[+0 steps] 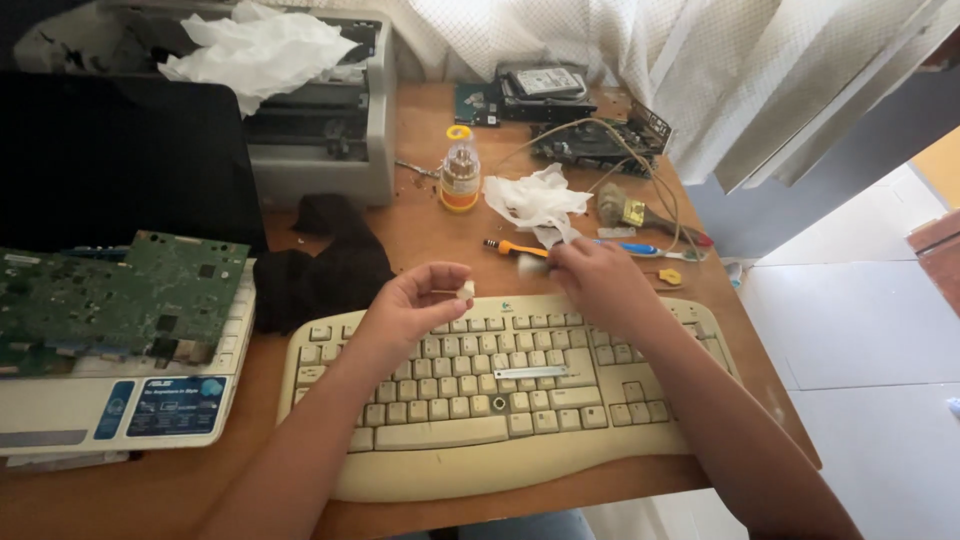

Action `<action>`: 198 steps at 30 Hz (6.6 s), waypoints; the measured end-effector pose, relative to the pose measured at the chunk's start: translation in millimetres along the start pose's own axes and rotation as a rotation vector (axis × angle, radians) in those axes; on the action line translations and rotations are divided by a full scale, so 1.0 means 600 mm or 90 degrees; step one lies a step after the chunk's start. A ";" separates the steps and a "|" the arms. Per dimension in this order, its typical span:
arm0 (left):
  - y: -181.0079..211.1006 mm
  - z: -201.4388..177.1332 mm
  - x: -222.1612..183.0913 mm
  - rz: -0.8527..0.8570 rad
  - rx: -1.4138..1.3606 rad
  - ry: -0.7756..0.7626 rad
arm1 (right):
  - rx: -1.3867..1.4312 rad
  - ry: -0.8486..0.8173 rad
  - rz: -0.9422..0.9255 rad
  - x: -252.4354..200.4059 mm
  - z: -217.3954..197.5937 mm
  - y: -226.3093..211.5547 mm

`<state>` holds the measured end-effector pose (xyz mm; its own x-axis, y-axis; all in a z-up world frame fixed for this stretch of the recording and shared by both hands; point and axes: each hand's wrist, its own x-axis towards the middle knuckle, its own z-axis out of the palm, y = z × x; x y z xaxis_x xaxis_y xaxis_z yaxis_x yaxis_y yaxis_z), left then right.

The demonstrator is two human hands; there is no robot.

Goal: Cleaning a computer keyboard using a brush and cloth

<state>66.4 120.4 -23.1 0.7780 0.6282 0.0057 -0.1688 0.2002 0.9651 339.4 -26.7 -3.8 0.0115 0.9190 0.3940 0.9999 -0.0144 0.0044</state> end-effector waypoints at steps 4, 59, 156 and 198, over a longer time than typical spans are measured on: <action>-0.009 0.002 -0.007 0.041 0.133 0.022 | 0.155 0.105 0.000 -0.006 -0.034 -0.067; 0.061 0.017 -0.037 0.342 0.500 0.007 | 0.042 0.252 -0.102 0.118 0.029 -0.035; 0.224 -0.283 0.141 0.747 1.558 0.348 | 0.144 0.247 -0.090 0.103 0.003 -0.036; 0.079 0.023 -0.022 0.295 0.721 -0.276 | -0.003 -0.236 -0.142 -0.074 -0.137 -0.185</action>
<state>56.5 111.4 26.4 0.9524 0.1312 0.2750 -0.0369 -0.8462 0.5315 227.1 -98.4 53.8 -0.2019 0.9790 0.0262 0.9781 0.2002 0.0574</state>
